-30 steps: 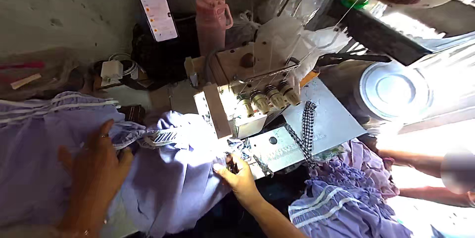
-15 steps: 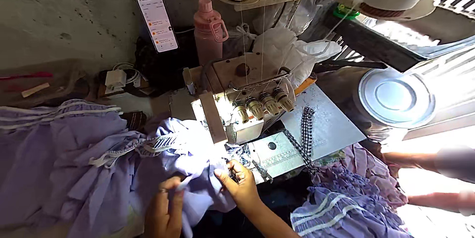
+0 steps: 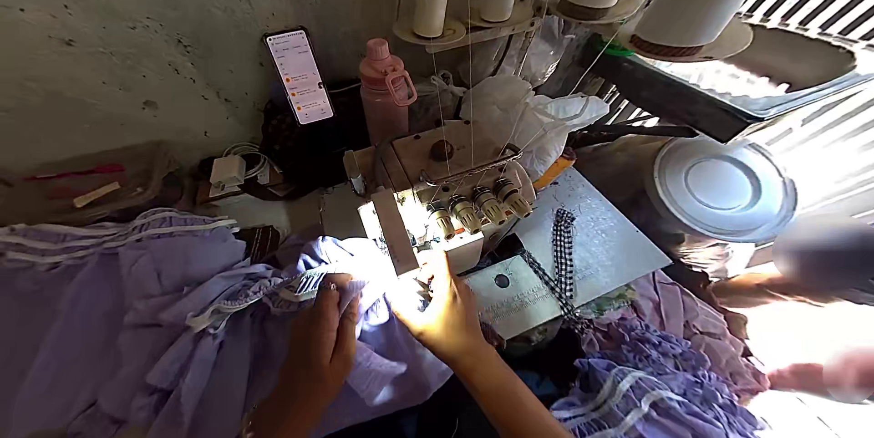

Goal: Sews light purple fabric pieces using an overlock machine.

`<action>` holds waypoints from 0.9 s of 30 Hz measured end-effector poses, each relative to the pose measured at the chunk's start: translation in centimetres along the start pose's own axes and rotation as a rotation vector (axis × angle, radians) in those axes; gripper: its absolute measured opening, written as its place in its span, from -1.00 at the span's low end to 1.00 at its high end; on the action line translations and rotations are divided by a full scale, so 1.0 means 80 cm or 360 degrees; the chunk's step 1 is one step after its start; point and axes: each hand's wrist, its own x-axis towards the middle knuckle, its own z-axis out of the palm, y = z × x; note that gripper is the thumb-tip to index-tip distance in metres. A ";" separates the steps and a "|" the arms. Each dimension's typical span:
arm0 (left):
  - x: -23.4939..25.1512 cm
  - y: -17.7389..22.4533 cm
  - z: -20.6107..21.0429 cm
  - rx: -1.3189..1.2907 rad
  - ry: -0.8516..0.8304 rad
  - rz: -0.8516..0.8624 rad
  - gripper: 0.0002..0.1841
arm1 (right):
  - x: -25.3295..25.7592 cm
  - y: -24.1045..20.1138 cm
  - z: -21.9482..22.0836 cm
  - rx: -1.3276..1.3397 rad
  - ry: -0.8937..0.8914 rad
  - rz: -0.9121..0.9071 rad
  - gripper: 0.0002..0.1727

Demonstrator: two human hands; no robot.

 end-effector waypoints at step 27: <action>-0.043 0.037 0.064 0.0509 0.0183 0.0067 -0.65 | -0.004 0.030 0.003 0.0571 0.0071 -0.0048 -0.62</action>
